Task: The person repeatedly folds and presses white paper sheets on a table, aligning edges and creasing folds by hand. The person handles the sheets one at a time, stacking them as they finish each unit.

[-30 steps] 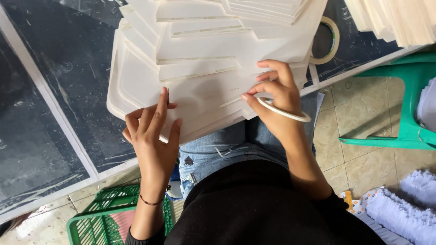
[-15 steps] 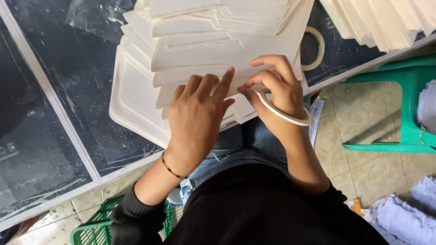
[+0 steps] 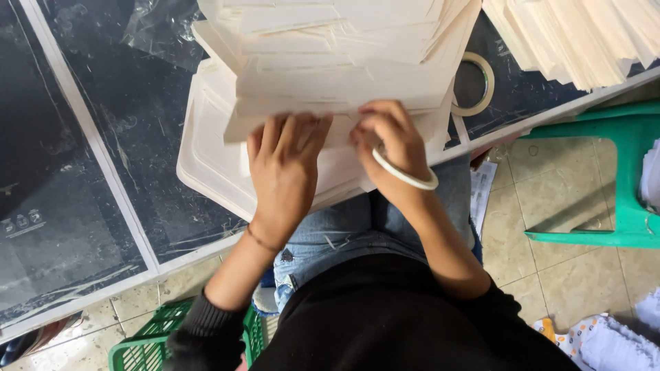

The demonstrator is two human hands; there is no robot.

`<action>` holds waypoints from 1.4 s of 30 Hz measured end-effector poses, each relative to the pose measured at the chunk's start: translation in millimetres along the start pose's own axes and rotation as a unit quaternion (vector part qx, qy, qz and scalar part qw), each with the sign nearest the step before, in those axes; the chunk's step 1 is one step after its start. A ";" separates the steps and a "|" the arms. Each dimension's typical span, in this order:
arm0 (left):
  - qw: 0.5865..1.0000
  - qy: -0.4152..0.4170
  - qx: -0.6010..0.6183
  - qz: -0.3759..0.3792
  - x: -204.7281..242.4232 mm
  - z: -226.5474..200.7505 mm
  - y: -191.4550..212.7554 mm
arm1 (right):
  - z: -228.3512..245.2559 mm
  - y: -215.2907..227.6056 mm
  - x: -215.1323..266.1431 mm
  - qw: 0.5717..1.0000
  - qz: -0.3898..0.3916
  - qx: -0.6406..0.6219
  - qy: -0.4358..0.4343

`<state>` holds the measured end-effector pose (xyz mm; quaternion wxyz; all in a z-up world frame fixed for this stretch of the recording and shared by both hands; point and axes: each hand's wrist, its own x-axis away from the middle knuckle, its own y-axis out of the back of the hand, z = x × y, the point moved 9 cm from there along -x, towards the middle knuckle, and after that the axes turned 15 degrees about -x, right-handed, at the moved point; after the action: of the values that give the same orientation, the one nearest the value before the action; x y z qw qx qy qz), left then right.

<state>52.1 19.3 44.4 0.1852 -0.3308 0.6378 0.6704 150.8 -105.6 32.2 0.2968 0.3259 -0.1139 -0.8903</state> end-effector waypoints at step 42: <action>0.763 0.415 0.486 0.095 95.4 101.7 -9.0 | 21.5 -60.2 -2.9 0.991 0.089 -0.045 0.090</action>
<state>-30.9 103.2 -30.4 -0.0266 -0.3802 0.9209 0.0820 111.3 -55.6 26.3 0.3979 0.3794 -0.0752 -0.8319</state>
